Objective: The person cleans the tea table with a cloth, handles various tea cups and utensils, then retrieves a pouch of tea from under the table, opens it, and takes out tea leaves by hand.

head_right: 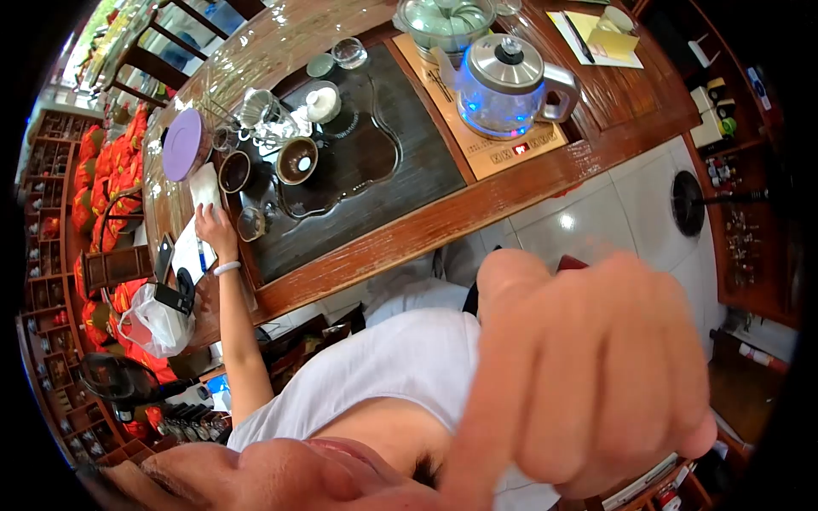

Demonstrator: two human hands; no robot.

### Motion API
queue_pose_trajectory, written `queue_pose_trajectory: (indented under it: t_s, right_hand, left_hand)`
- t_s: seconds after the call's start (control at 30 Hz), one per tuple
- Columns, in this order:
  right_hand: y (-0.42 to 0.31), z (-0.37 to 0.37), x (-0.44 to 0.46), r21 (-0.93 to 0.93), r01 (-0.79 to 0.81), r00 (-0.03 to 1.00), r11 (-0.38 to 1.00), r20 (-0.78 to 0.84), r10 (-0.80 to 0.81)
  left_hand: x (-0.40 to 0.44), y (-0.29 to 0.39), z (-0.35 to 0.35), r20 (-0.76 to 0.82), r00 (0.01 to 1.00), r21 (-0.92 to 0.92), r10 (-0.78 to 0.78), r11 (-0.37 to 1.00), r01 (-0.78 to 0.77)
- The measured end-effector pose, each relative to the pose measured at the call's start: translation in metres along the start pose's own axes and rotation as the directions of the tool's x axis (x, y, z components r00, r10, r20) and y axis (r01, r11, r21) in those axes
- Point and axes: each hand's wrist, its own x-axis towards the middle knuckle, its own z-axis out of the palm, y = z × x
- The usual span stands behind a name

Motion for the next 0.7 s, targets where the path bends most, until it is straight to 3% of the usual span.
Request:
queue_pose_trajectory:
  t_s: [0.17, 0.27, 0.37, 0.5, 0.6, 0.7]
  right_hand:
    - [-0.038, 0.011, 0.005, -0.213, -0.023, 0.989, 0.977, -0.146, -0.009]
    - [-0.043, 0.035, 0.007, -0.150, -0.077, 0.917, 0.986, -0.399, 0.011]
    - [-0.049, 0.033, 0.009, -0.093, -0.143, 0.978, 0.985, -0.167, 0.126]
    - [-0.052, 0.044, 0.012, -0.237, 0.030, 1.000, 0.971, -0.001, -0.031]
    - [-0.049, 0.054, 0.004, -0.256, 0.274, 0.961, 0.927, 0.116, -0.252]
    - [-0.048, 0.055, 0.007, -0.069, 0.222, 0.956, 0.972, 0.211, -0.204]
  left_hand:
    - [0.001, 0.006, -0.005, 0.005, 1.000, 0.007, -0.005, 1.000, 0.004]
    - [0.001, 0.006, -0.003, 0.003, 1.000, 0.028, -0.007, 1.000, 0.007]
    - [0.000, 0.003, -0.002, -0.003, 1.000, 0.008, 0.006, 1.000, -0.006]
    - [0.000, 0.004, -0.001, 0.005, 1.000, 0.031, 0.001, 1.000, -0.001]
    - [-0.001, 0.001, 0.000, 0.002, 1.000, 0.034, 0.022, 0.999, -0.022]
    - [-0.002, 0.001, 0.000, -0.011, 1.000, 0.031, 0.029, 0.999, -0.029]
